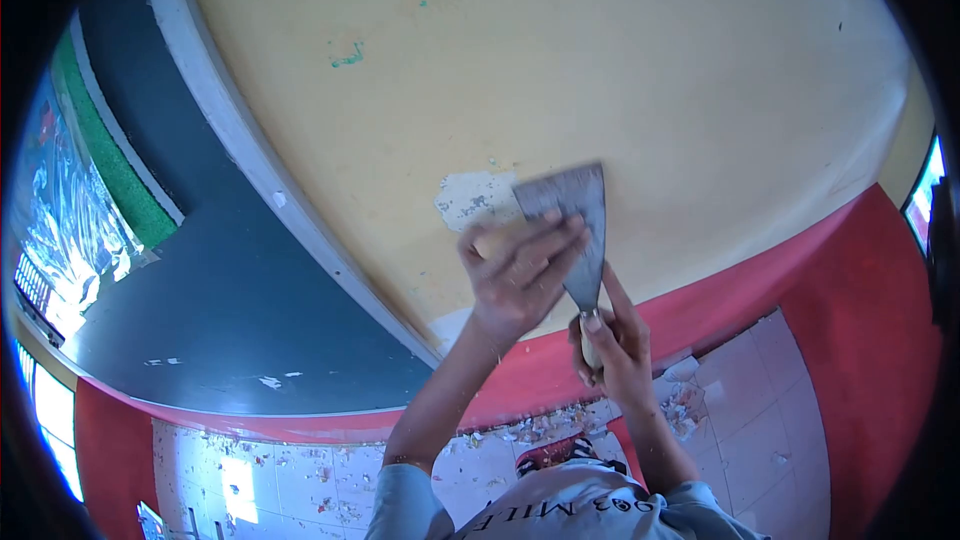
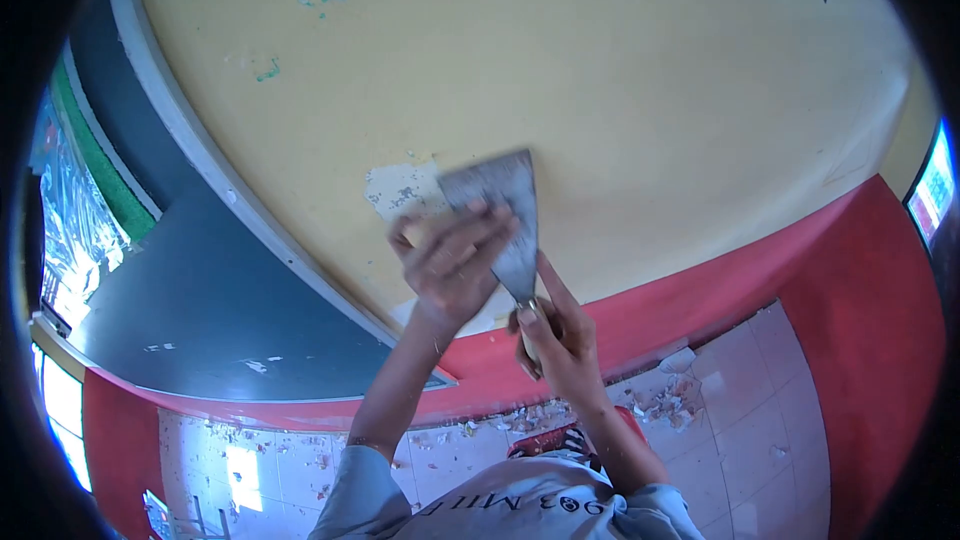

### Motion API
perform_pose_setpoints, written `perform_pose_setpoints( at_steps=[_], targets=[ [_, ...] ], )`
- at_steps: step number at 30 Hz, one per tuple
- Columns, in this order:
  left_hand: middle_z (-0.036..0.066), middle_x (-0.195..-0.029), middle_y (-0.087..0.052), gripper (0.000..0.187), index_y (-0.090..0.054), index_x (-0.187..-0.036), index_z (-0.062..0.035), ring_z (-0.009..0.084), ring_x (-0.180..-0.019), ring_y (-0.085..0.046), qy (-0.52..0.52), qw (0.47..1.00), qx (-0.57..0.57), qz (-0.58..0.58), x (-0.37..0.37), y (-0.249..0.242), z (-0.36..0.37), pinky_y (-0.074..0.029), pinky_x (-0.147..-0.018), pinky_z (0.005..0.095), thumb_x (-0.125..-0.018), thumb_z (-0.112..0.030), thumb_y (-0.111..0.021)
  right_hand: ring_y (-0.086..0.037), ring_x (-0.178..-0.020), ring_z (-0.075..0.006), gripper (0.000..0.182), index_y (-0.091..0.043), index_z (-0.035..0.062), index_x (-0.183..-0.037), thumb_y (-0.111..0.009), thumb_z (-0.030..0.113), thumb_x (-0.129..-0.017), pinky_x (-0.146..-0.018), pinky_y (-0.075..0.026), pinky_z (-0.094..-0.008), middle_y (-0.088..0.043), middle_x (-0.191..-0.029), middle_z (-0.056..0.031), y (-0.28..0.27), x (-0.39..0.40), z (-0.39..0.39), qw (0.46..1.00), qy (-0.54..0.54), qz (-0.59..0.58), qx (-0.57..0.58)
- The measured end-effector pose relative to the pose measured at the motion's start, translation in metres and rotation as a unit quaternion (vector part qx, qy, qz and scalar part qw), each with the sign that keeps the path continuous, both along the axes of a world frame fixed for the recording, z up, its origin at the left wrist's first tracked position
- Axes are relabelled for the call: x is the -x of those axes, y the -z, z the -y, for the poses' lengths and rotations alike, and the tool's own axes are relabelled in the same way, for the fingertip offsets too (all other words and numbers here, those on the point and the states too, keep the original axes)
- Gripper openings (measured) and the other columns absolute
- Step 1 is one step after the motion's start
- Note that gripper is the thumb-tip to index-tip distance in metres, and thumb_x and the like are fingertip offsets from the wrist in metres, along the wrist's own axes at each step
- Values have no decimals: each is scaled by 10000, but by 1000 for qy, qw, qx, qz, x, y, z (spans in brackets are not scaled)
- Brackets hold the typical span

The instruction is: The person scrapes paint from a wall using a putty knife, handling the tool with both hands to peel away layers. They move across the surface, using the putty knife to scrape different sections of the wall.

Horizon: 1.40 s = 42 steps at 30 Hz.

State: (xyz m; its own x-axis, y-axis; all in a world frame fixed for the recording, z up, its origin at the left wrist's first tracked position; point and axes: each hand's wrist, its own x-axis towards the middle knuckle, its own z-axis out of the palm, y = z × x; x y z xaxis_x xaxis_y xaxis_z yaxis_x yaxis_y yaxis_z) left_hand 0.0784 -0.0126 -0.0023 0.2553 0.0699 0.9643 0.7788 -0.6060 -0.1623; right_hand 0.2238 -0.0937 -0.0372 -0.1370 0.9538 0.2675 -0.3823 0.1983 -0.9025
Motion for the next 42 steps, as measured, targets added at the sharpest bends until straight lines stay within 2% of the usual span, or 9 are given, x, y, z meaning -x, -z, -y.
perform_pose_setpoints(
  at_steps=[3,8,14,18,19,25,29,35,42],
  targets=[
    [-108,-1108,-691,295,-760,-993,-234,62,-1090,-624,20,999,3,28,2,-20,-3,-270,-1013,431,-707,-165,-732,-462,-492,-40,585,-223,122,-1542,-483,139,-1018,-414,-376,-196,-587,-834,-64,-14,2,-3,999,-11,-7,-30],
    [-113,-1124,-684,268,-759,-992,-234,61,-1100,-618,12,999,20,-27,3,19,0,-292,-994,419,-731,-186,-719,-457,-495,-40,586,-216,119,-1543,-481,146,-1021,-415,-379,-196,-586,-834,-70,21,1,5,1000,1,-17,17],
    [-114,-1106,-689,264,-757,-972,-235,59,-1092,-622,16,1000,-11,9,5,-20,-2,-292,-974,411,-715,-180,-736,-453,-494,-38,597,-211,118,-1544,-495,161,-1021,-424,-374,-193,-584,-830,-70,-19,5,-2,1000,-9,1,-27],
    [-130,-978,-717,221,-773,-871,-248,56,-985,-656,9,1000,23,2,-1,9,6,-313,-972,384,-672,-151,-780,-448,-492,-35,589,-217,124,-1543,-489,152,-1021,-428,-374,-196,-585,-830,-69,8,1,11,999,4,-15,31],
    [-117,-1076,-699,257,-761,-952,-236,56,-1075,-627,28,999,17,-9,1,12,2,-288,-976,399,-699,-192,-751,-452,-497,-34,591,-215,125,-1543,-490,146,-1021,-428,-374,-193,-580,-831,-60,9,2,10,999,4,-14,35],
    [-111,-1087,-699,255,-764,-955,-232,62,-1073,-628,25,999,-2,37,3,-14,-2,-272,-993,411,-703,-200,-747,-459,-505,-33,588,-213,120,-1544,-477,111,-1018,-423,-378,-196,-571,-816,-49,-25,3,1,999,-5,21,-42],
    [-110,-1097,-696,267,-763,-970,-227,58,-1088,-620,31,999,19,20,2,17,0,-247,-1023,431,-708,-188,-744,-459,-504,-35,584,-231,128,-1541,-485,124,-1015,-423,-372,-193,-585,-825,-63,13,0,7,1000,0,-4,18],
    [-123,-1092,-693,284,-762,-981,-230,58,-1091,-619,25,998,-16,46,8,-22,-4,-258,-1000,424,-699,-198,-751,-468,-507,-38,586,-230,126,-1541,-489,131,-1015,-427,-374,-190,-587,-824,-63,-23,4,-3,999,-17,22,-44],
    [-134,-1087,-694,248,-764,-961,-253,47,-1095,-614,12,1000,-7,21,6,10,-2,-275,-995,431,-718,-207,-741,-468,-507,-41,595,-215,111,-1542,-493,149,-1017,-428,-374,-191,-587,-838,-72,3,5,1,1000,-13,7,-5]
  ],
)
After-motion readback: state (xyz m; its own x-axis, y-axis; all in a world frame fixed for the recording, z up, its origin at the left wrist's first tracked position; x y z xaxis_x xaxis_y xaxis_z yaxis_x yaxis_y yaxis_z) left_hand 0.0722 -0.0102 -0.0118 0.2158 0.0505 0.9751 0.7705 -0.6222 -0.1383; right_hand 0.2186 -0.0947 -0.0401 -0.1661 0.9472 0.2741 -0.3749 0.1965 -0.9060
